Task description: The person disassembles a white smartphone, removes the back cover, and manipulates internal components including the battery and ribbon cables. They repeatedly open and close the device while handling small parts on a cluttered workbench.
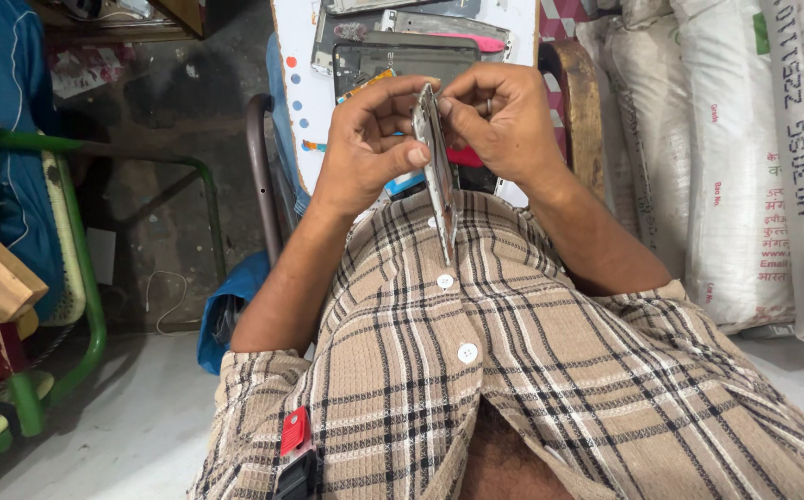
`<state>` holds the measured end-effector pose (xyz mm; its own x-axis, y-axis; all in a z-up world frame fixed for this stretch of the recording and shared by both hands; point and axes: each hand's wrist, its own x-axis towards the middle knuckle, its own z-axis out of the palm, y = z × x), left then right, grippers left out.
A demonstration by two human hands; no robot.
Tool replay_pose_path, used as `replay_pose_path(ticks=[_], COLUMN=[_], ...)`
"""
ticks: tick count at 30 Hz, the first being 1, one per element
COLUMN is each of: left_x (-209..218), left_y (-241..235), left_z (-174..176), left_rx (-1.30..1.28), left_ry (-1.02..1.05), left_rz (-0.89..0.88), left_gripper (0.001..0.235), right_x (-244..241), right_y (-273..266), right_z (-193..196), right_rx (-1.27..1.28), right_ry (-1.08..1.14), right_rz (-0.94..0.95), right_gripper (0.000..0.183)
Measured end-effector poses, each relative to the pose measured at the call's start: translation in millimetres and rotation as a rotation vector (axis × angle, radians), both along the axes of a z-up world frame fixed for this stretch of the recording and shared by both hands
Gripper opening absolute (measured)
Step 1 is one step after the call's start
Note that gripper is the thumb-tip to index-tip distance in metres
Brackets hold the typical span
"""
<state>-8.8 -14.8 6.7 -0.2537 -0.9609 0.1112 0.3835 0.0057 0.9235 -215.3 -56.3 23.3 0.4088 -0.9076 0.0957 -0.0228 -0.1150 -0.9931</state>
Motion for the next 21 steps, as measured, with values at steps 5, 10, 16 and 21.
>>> replay_pose_path(ticks=[5, 10, 16, 21], left_x=[5.2, 0.1, 2.4, -1.3], left_y=[1.5, 8.7, 9.9, -0.1], left_z=[-10.3, -13.4, 5.1, -7.5], left_rx=[0.021, 0.031, 0.07, 0.032], left_ry=[-0.01, -0.063, -0.051, -0.056], left_rz=[-0.019, -0.032, 0.01, 0.007], left_gripper=[0.077, 0.079, 0.074, 0.072], right_x=[-2.0, -9.5, 13.8, -1.6], right_y=[-1.1, 7.3, 7.6, 0.9], right_z=[-6.2, -12.2, 1.2, -15.0], right_rx=[0.019, -0.098, -0.16, -0.057], right_ry=[-0.019, 0.071, 0.163, 0.038], right_rz=[-0.005, -0.033, -0.158, -0.129], right_gripper=[0.006, 0.004, 0.002, 0.002])
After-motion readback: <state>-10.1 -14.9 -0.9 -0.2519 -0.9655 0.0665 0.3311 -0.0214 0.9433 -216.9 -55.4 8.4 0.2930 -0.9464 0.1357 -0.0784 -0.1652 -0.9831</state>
